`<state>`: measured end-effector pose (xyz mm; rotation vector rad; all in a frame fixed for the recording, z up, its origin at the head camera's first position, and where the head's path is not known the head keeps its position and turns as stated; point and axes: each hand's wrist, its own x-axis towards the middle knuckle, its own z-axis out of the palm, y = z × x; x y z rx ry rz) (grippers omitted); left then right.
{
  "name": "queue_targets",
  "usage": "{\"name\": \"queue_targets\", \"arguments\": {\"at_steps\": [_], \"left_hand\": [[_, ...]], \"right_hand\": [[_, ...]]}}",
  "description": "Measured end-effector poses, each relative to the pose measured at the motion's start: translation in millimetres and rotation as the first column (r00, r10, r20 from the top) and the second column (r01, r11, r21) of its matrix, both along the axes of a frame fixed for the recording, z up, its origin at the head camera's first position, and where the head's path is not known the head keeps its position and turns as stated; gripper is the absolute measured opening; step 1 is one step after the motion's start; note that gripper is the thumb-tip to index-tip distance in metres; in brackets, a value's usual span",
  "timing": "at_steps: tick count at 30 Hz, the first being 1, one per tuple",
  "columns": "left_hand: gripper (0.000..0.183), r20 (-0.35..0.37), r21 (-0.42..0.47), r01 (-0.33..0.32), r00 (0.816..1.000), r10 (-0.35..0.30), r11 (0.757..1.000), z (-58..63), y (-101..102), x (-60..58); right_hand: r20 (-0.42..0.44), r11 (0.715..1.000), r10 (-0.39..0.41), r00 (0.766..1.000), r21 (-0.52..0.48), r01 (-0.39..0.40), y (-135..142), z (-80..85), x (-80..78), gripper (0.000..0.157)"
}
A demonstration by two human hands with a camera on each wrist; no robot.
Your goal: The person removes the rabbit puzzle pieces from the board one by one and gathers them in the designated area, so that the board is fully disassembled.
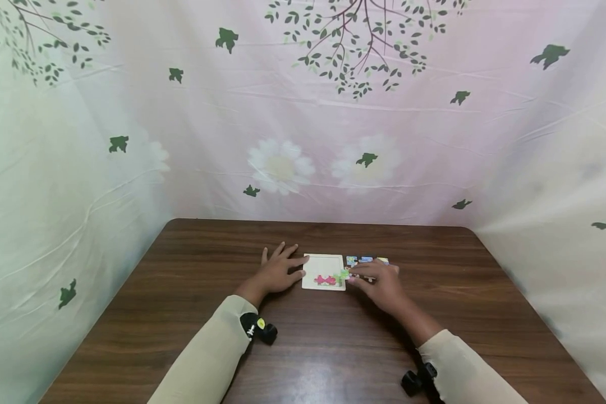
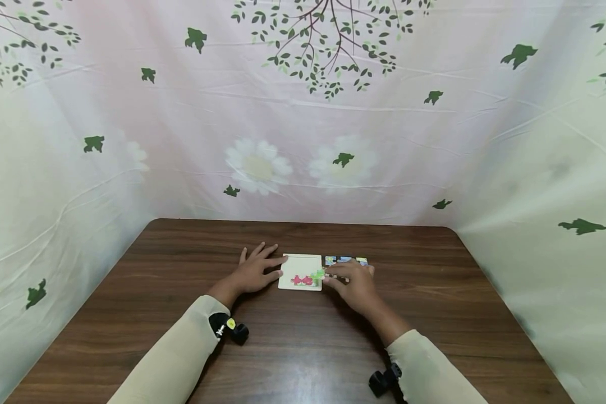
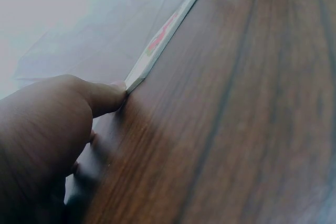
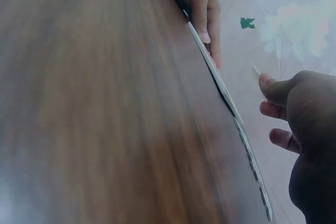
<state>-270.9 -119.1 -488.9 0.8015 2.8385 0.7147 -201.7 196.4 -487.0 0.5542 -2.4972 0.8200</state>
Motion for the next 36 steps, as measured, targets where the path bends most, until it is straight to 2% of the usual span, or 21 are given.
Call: {"name": "queue_targets", "arguments": {"at_steps": [16, 26, 36], "left_hand": [[0.051, 0.003, -0.004, -0.006, 1.000, 0.006, 1.000, 0.2, -1.5, -0.3], [0.051, 0.012, -0.008, -0.007, 1.000, 0.007, 1.000, -4.1, -0.8, -0.4], [0.051, 0.007, -0.003, -0.010, 1.000, 0.010, 1.000, -1.1, 0.6, -0.7]], "right_hand": [[0.068, 0.999, 0.013, 0.998, -0.037, -0.011, 14.8, -1.0, 3.8, 0.025], [0.205, 1.000, -0.007, 0.979, 0.007, 0.006, 17.3, -2.5, 7.0, 0.016], [0.212, 1.000, -0.006, 0.977, 0.025, 0.001, 18.2, -2.2, 8.8, 0.019]]}}
